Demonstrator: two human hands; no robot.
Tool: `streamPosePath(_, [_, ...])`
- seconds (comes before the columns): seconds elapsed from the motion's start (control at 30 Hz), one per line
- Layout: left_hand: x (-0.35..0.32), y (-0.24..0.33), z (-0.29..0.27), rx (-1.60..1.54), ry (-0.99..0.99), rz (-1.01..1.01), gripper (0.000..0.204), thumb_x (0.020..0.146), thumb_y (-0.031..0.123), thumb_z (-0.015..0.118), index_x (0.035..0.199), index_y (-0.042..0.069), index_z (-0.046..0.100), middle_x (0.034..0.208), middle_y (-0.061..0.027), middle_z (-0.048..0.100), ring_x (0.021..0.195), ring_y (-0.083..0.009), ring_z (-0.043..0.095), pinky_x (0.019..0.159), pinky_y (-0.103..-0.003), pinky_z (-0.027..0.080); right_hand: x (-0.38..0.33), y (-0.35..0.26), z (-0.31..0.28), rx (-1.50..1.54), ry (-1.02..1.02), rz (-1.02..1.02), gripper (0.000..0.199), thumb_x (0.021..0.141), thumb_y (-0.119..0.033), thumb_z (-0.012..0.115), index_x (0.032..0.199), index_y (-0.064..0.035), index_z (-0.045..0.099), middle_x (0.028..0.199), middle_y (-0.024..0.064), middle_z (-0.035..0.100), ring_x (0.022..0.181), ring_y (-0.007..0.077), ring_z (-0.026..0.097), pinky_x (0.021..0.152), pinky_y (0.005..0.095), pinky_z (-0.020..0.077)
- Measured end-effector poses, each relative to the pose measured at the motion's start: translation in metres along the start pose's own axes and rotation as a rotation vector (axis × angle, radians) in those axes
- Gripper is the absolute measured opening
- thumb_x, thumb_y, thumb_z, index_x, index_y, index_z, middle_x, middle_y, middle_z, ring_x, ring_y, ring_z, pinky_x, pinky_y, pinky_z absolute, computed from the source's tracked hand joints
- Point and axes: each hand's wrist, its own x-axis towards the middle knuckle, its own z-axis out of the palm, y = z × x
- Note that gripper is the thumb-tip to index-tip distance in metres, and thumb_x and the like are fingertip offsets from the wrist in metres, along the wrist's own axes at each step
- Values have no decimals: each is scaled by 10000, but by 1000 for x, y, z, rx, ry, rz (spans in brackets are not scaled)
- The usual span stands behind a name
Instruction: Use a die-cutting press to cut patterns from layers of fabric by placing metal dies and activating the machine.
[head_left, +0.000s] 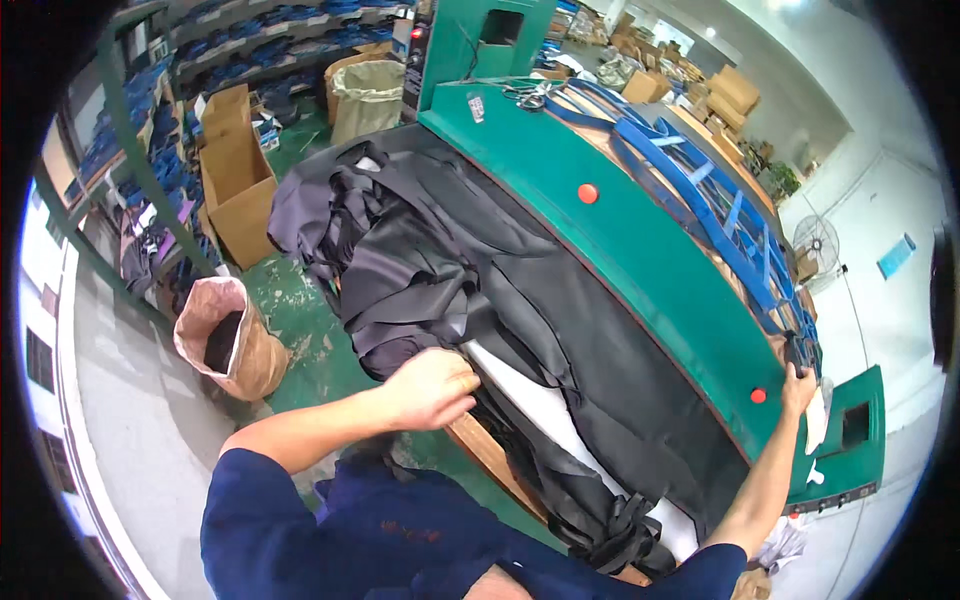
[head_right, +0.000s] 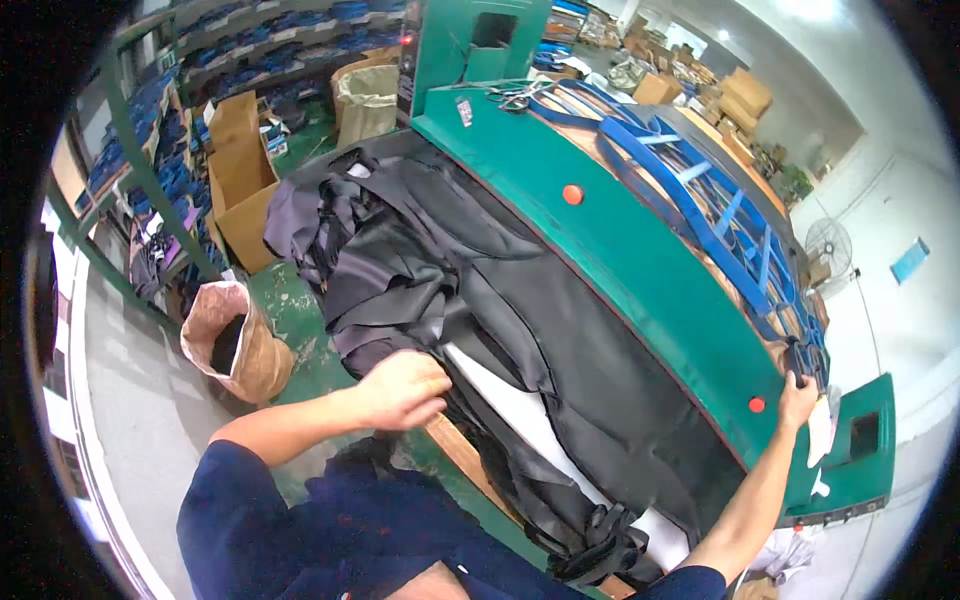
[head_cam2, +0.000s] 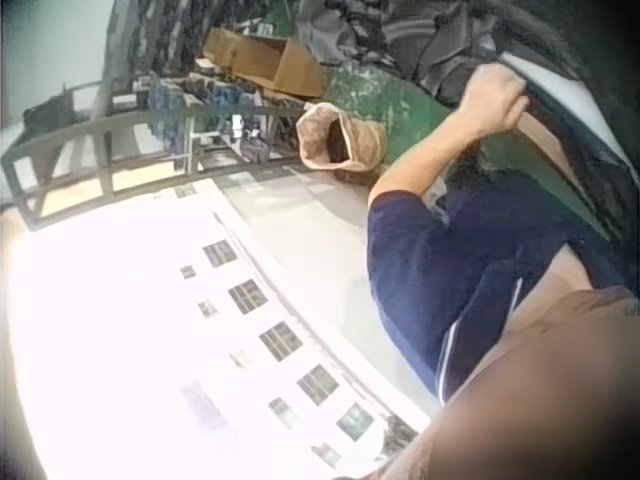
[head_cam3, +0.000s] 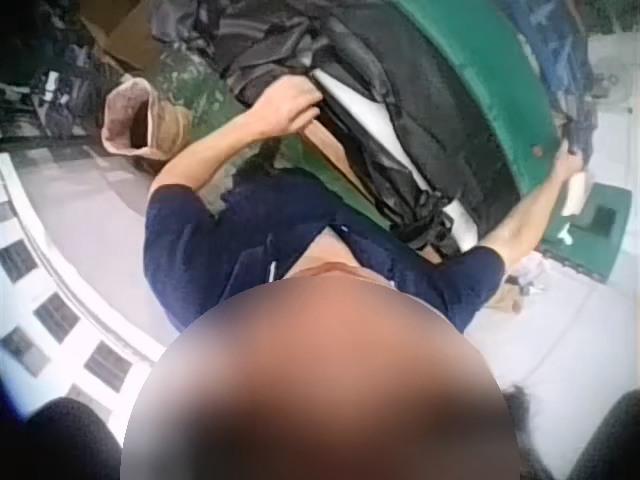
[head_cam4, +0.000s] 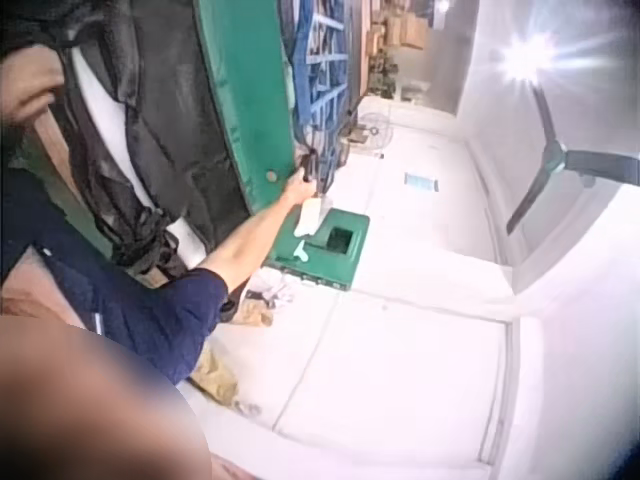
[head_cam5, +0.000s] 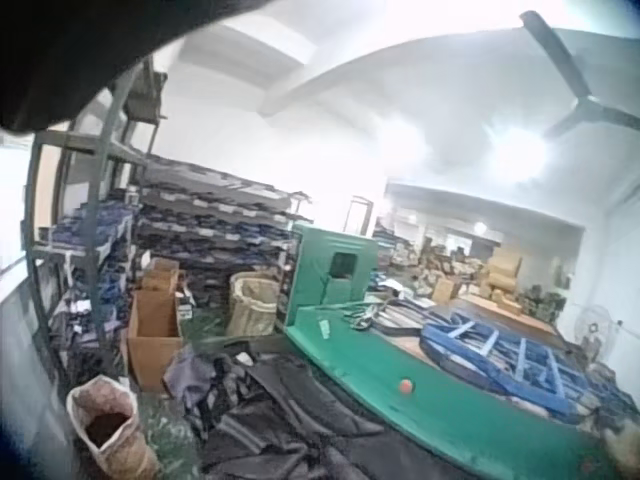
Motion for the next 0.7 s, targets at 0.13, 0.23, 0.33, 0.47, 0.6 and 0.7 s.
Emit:
streamPosePath(0.13, [-20,-8,28,-52,-32,57,303,804,250,728,986,21,651,987,-123,621,981,-296,610,859,-405,490,-19,-5,-16,184,219,86,438,865,-402,726,1024,2,671,1017,159,694,947,294,650,855,397,496])
streamPosePath(0.23, [-23,-18,31,-86,-11,87,288,806,248,725,974,26,653,969,-115,621,972,-289,607,852,-402,489,-45,0,-47,287,229,57,373,892,-342,737,988,13,671,1076,165,678,954,238,620,857,354,481])
streamPosePath(0.33, [-19,-25,27,-108,-100,73,271,808,243,719,966,34,650,950,-101,620,954,-280,604,836,-403,487,-95,-55,-90,391,264,-116,243,915,-182,739,1010,23,650,1376,187,536,1122,232,578,928,322,463])
streamPosePath(0.47, [-3,-47,8,-227,-196,123,274,807,230,713,988,38,639,893,-98,630,869,-292,621,763,-412,499,-168,-118,-128,533,176,-224,139,923,-67,706,1011,6,627,1482,162,452,1293,221,487,1028,321,408])
streamPosePath(0.6, [31,-101,-39,-320,-94,239,309,823,205,725,1051,14,642,930,-134,661,866,-317,652,753,-416,531,-232,-224,-143,493,174,-349,164,873,9,715,1012,-22,633,1484,161,455,1320,240,478,1061,341,388])
streamPosePath(0.7, [38,-174,-74,-370,-54,169,332,846,202,730,1093,-4,651,1012,-173,684,942,-343,669,815,-419,548,-270,-338,-122,563,96,-276,192,818,35,734,975,-37,651,1439,172,503,1270,265,535,1040,367,417])
